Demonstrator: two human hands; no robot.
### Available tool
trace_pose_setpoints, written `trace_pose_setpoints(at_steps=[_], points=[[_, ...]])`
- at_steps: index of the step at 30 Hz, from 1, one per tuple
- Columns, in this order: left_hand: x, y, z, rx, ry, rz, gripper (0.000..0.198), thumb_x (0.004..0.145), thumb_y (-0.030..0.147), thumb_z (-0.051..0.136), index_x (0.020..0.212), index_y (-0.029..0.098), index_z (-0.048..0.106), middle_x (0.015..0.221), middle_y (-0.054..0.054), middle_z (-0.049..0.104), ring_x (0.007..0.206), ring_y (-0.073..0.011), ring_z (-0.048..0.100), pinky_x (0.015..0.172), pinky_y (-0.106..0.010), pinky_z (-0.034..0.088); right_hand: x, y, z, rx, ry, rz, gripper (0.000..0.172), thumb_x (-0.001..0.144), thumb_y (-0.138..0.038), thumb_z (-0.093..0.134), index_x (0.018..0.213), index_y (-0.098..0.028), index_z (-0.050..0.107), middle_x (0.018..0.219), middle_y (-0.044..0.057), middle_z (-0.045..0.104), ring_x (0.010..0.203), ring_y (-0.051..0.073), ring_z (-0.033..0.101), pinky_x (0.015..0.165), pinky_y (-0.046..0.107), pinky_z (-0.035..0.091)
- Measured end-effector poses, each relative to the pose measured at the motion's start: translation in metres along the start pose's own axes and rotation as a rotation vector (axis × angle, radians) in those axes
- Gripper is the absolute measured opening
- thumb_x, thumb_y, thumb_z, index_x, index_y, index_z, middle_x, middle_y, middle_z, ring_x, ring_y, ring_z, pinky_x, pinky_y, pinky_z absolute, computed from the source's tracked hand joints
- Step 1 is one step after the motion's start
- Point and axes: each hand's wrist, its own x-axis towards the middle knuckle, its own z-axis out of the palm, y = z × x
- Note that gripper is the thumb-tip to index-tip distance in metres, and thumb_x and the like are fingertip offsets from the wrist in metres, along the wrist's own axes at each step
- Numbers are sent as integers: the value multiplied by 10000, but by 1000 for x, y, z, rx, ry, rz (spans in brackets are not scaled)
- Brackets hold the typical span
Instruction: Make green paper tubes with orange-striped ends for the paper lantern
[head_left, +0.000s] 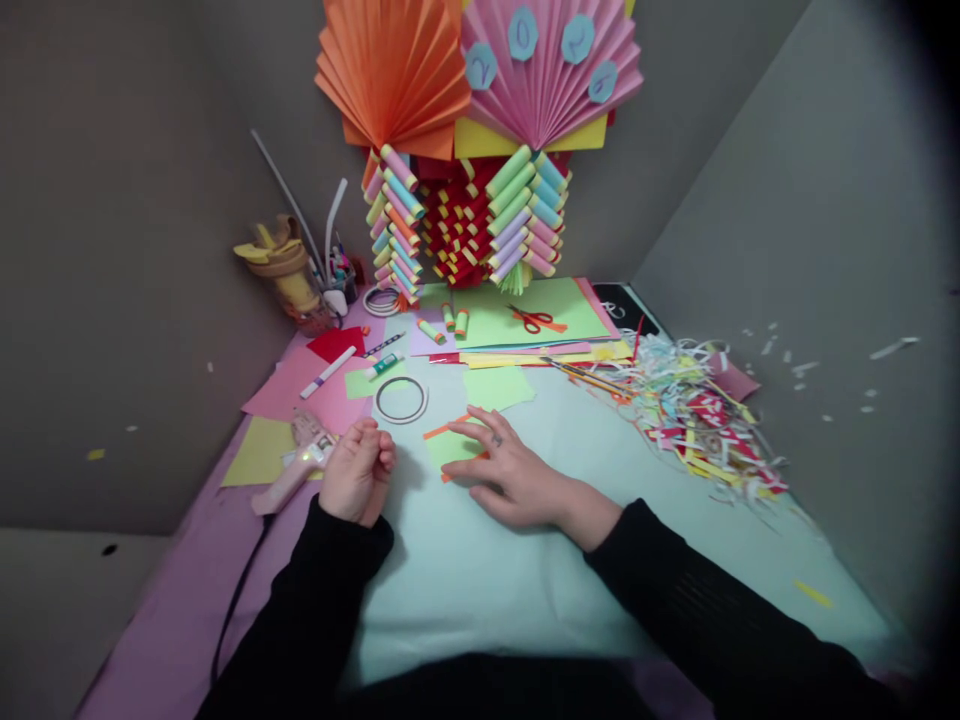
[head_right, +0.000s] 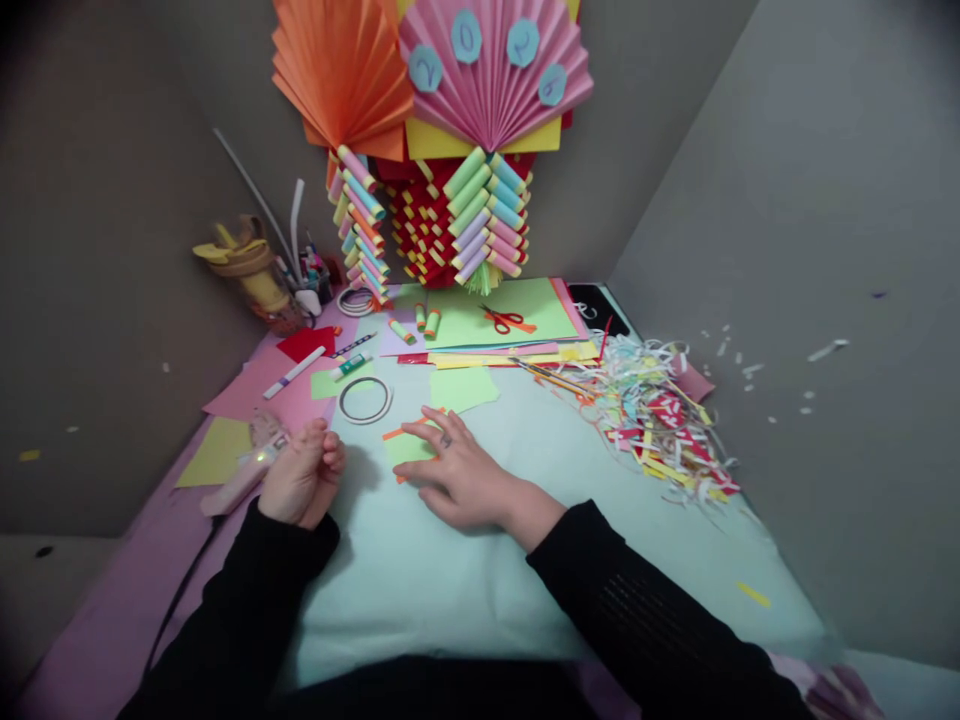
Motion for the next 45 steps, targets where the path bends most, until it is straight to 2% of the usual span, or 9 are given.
trace_pose_setpoints(at_steps=[7, 11, 13, 18, 21, 26, 33, 39, 45], points=[[1, 5, -3, -63, 6, -30, 486, 506, 294, 865, 836, 190, 524, 645, 60, 552, 526, -36, 515, 473, -123, 440, -2, 10, 3, -3, 207, 38, 381, 781, -200, 557, 1154, -252, 614, 1401, 93, 374, 1382, 329, 156, 1076, 601, 215], [1, 6, 0, -28, 28, 64, 470, 503, 249, 849, 838, 201, 522, 678, 53, 561, 564, -51, 541, 518, -150, 462, -3, 26, 0, -4, 557, 318, 304, 799, -167, 512, 1063, -224, 652, 1251, 108, 492, 1290, 291, 330, 1049, 522, 327], [-1, 4, 1, 55, 11, 147, 379, 585, 292, 793, 831, 202, 519, 635, 55, 541, 522, -58, 513, 488, -165, 433, -6, 36, -3, -14, 644, 411, 283, 786, -137, 496, 977, -233, 682, 1160, 99, 536, 1206, 287, 407, 1014, 519, 363], [-13, -10, 2, 673, -56, 384, 158, 839, 342, 527, 897, 197, 548, 555, 48, 523, 478, -95, 484, 482, -209, 387, -16, 48, -9, -11, 419, 277, 320, 699, -40, 492, 754, -246, 730, 1022, 71, 581, 1092, 275, 446, 958, 497, 395], [-15, -17, 0, 1096, -90, 567, 163, 821, 295, 546, 948, 196, 568, 686, 2, 617, 604, -142, 571, 584, -263, 453, -18, 44, -8, -19, 285, 190, 362, 684, -15, 497, 785, -257, 747, 1023, 73, 579, 1082, 268, 434, 945, 483, 399], [-8, -18, -3, 1445, -171, 747, 178, 850, 231, 488, 979, 187, 603, 935, -85, 655, 921, -239, 585, 824, -394, 467, -16, 41, -6, -60, 168, 81, 373, 724, -19, 511, 850, -277, 750, 1069, 73, 589, 1091, 261, 428, 955, 494, 377], [-10, -24, 5, 1655, -349, 626, 360, 842, 153, 437, 1191, 174, 522, 1234, -88, 600, 1284, -333, 355, 999, -541, 341, -4, 30, -2, 28, 223, 145, 356, 756, -35, 461, 1027, -196, 627, 1076, 73, 641, 1182, 258, 436, 1011, 493, 365], [-13, -21, 13, 1733, -431, 485, 449, 830, 301, 533, 1248, 143, 495, 1168, -145, 630, 1261, -371, 383, 1017, -627, 265, 20, 12, 9, -4, 40, 139, 348, 814, -52, 395, 1120, -162, 517, 1217, 89, 597, 1369, 275, 257, 1101, 574, 176], [-12, -23, 9, 1705, -396, 547, 433, 818, 291, 553, 1224, 146, 513, 1146, -149, 639, 1230, -360, 424, 1002, -633, 292, 23, 16, 13, -59, 29, 291, 377, 778, -33, 421, 1132, -132, 505, 1027, 112, 667, 1352, 281, 294, 1105, 564, 133]])
